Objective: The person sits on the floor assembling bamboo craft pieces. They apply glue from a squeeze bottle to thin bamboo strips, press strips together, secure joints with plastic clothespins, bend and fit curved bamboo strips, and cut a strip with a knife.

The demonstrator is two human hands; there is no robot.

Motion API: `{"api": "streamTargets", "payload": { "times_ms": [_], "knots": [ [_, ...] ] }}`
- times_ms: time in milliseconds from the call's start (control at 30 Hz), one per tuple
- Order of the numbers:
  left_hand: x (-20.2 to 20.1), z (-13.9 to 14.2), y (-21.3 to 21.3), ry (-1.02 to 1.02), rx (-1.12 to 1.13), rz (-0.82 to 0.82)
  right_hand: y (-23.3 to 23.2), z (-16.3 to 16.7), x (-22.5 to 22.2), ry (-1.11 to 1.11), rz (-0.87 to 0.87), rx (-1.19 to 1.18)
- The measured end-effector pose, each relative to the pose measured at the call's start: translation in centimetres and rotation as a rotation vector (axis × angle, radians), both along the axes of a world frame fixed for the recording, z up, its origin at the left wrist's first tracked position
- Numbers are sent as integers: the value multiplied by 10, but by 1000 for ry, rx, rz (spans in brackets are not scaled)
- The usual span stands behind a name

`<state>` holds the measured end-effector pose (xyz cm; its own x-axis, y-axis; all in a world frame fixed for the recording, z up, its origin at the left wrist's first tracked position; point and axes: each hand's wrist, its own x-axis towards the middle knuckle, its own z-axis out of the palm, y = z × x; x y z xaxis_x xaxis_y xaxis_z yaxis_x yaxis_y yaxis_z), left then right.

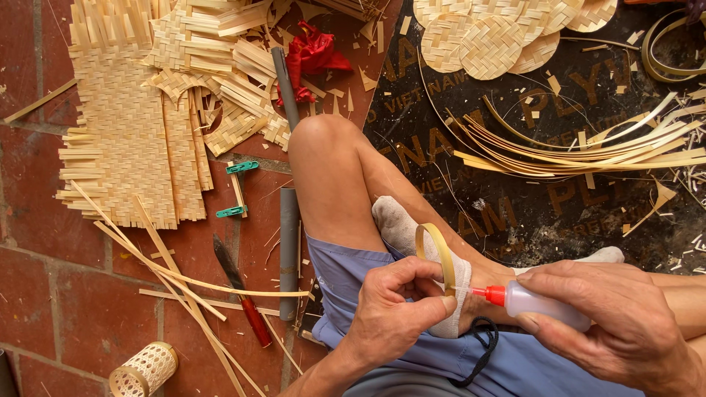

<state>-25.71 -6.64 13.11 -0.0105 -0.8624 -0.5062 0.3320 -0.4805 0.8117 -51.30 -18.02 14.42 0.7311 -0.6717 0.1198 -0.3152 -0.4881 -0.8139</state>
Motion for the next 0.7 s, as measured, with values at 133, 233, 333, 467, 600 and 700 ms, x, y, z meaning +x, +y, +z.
{"api": "streamTargets", "payload": {
  "times_ms": [133,233,333,467,600,700],
  "knots": [
    [-1,-1,0,130,67,31,1,-6,-10,-5,8,3],
    [0,-3,0,189,73,44,1,-22,-25,-34,-49,223],
    [3,-7,0,210,25,89,7,-43,-41,-196,-255,707],
    [8,-19,9,118,115,79,13,-69,-65,-531,-396,790],
    [11,-52,19,121,129,32,-9,-81,-106,-448,-723,738],
    [25,-85,25,43,96,-54,-47,-81,-142,-407,-852,593]
  ]
}}
